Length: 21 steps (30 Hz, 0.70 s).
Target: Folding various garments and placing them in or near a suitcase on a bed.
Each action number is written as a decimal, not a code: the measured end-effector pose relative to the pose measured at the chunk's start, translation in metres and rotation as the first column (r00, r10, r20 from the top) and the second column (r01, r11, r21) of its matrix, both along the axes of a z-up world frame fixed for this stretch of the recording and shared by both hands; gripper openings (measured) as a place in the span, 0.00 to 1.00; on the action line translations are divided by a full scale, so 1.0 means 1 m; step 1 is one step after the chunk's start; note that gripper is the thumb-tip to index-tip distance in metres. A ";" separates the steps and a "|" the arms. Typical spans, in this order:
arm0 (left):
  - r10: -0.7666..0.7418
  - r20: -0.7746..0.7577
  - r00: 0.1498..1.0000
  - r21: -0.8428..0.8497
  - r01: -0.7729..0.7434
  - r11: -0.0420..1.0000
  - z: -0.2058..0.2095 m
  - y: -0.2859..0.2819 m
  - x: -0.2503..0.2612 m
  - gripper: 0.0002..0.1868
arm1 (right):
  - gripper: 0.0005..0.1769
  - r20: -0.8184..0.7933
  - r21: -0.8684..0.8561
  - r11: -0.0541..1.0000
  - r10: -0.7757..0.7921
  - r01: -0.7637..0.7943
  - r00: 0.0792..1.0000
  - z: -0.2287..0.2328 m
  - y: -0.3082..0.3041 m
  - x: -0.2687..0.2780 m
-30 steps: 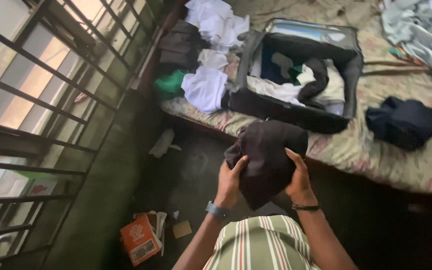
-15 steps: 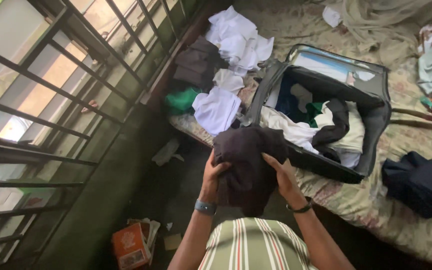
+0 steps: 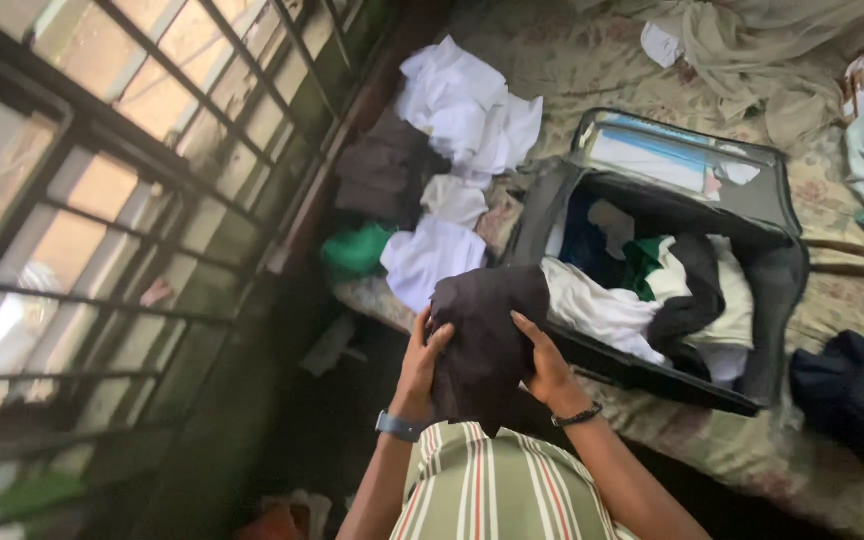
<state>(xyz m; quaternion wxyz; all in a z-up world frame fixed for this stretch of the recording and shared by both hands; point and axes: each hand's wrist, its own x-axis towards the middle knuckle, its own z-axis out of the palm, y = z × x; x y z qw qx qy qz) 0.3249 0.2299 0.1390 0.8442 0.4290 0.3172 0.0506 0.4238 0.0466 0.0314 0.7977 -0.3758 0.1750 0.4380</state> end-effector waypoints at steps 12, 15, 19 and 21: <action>-0.063 0.064 0.996 -0.023 0.064 0.998 -0.054 0.231 0.130 0.34 | 0.34 0.073 0.037 0.999 -0.023 0.020 0.997 0.005 0.234 0.139; -0.051 -0.050 0.997 0.021 0.052 0.998 -0.058 0.275 0.170 0.34 | 0.34 0.123 0.064 0.997 -0.049 0.042 0.991 -0.001 0.281 0.174; -0.017 0.083 0.996 0.011 0.017 1.000 -0.095 0.326 0.217 0.34 | 0.34 0.148 0.085 0.993 -0.093 0.081 0.985 -0.023 0.337 0.214; -0.015 0.024 1.000 0.054 0.013 0.998 -0.109 0.346 0.239 0.34 | 0.37 0.200 0.059 0.989 -0.146 0.137 0.969 -0.038 0.358 0.233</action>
